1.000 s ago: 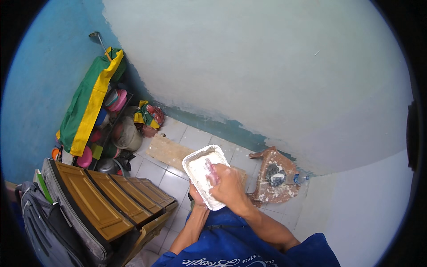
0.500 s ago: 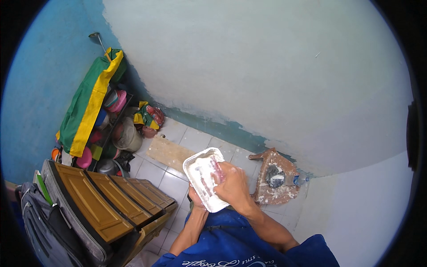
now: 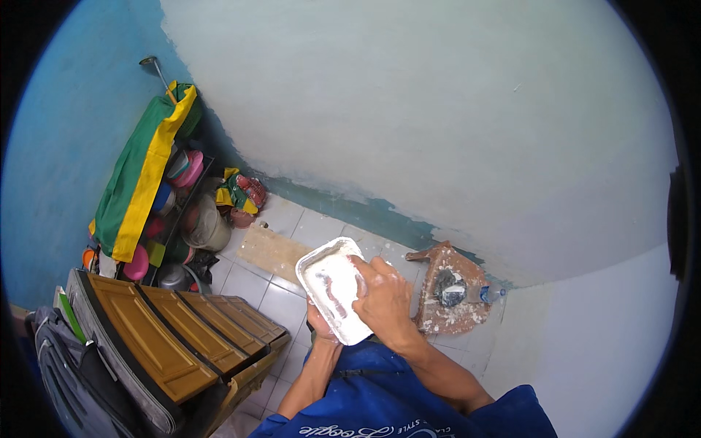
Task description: The person holds a white container with a white paste and uses a pink putty knife to mix the contents. They briefly pick up a water bottle and pour water into the container, then continue mixing the paste.
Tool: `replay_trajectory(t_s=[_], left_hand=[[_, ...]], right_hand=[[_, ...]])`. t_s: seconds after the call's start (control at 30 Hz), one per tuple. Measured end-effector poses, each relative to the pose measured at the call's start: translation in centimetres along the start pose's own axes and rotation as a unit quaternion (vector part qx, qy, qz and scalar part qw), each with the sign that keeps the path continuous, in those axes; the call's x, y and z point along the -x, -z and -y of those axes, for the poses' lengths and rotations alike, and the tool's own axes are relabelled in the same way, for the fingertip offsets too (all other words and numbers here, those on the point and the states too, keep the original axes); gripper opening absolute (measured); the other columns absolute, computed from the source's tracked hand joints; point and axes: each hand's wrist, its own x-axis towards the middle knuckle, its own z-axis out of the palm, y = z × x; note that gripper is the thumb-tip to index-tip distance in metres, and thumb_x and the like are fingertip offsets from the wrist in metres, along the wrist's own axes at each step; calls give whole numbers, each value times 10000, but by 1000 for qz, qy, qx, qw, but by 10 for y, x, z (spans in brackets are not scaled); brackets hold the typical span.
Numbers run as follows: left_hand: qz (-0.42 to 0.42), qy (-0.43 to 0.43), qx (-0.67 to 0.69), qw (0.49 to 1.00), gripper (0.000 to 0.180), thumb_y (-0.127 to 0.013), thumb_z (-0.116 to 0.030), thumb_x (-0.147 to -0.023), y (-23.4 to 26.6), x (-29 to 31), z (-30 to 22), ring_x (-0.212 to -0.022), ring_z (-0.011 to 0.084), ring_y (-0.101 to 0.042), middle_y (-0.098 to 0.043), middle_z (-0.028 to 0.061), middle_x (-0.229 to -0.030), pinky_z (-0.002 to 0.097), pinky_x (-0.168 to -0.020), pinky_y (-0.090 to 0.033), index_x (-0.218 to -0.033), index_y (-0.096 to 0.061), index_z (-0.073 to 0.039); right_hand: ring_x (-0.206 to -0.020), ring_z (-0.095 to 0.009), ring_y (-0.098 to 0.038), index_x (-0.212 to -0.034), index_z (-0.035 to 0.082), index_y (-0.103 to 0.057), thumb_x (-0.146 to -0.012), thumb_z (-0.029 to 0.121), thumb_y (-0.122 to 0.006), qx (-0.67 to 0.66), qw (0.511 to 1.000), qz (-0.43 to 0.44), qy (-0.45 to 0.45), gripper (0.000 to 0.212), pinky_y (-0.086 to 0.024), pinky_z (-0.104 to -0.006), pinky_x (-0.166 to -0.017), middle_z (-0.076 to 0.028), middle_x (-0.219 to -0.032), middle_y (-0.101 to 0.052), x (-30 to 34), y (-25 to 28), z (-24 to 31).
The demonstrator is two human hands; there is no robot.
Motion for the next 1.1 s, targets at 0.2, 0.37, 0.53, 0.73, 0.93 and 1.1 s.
replay_trajectory(t_s=[0.2,0.37,0.53,0.73,0.93,1.1], left_hand=[[-45,-3,9,999,577,-356,-420,-1040,14,0,6,-1301,294,-524,-527,144,-1429,421,-1113,-416,-1471,-423,-41],[2,34,66,997,604,-355,-441,-1035,21,0,2,-1291,309,-534,-524,151,-1435,435,-1097,-436,-1483,-410,-40],[40,49,97,993,606,-369,-455,-1030,6,3,2,-1310,302,-517,-516,140,-1448,443,-1133,-396,-1485,-417,-58],[25,62,63,996,650,-340,-512,-1029,-1,6,-7,-1331,306,-498,-490,135,-1476,458,-1145,-377,-1503,-396,-70],[-10,91,103,990,650,-321,-521,-1032,4,9,2,-1335,315,-494,-478,133,-1486,471,-1140,-379,-1506,-397,-83],[-4,83,96,992,638,-327,-510,-1035,4,13,-5,-1322,310,-507,-496,134,-1471,463,-1127,-397,-1503,-403,-83]], right_hand=[[-806,-425,-652,-1172,78,-710,-788,80,-620,14,998,56,-4,394,-512,-512,-698,-194,-897,-649,8,-10,-5],[-829,-457,-637,-1028,26,-712,-763,72,-630,-31,997,75,-7,281,-503,-531,-726,-218,-866,-646,-2,-4,-5],[-845,-449,-653,-1039,-2,-693,-732,73,-663,-37,996,87,-1,317,-521,-519,-753,-237,-929,-660,-13,5,1],[-842,-451,-663,-971,-23,-692,-725,92,-671,42,991,127,-8,273,-523,-520,-757,-246,-922,-672,-7,4,-1],[-812,-473,-657,-942,-35,-683,-736,92,-654,-11,987,160,-4,244,-516,-541,-748,-282,-874,-676,-8,-9,1],[-804,-469,-663,-946,-36,-678,-742,107,-664,-43,991,118,-39,250,-516,-540,-743,-290,-830,-672,-14,-6,-11]])
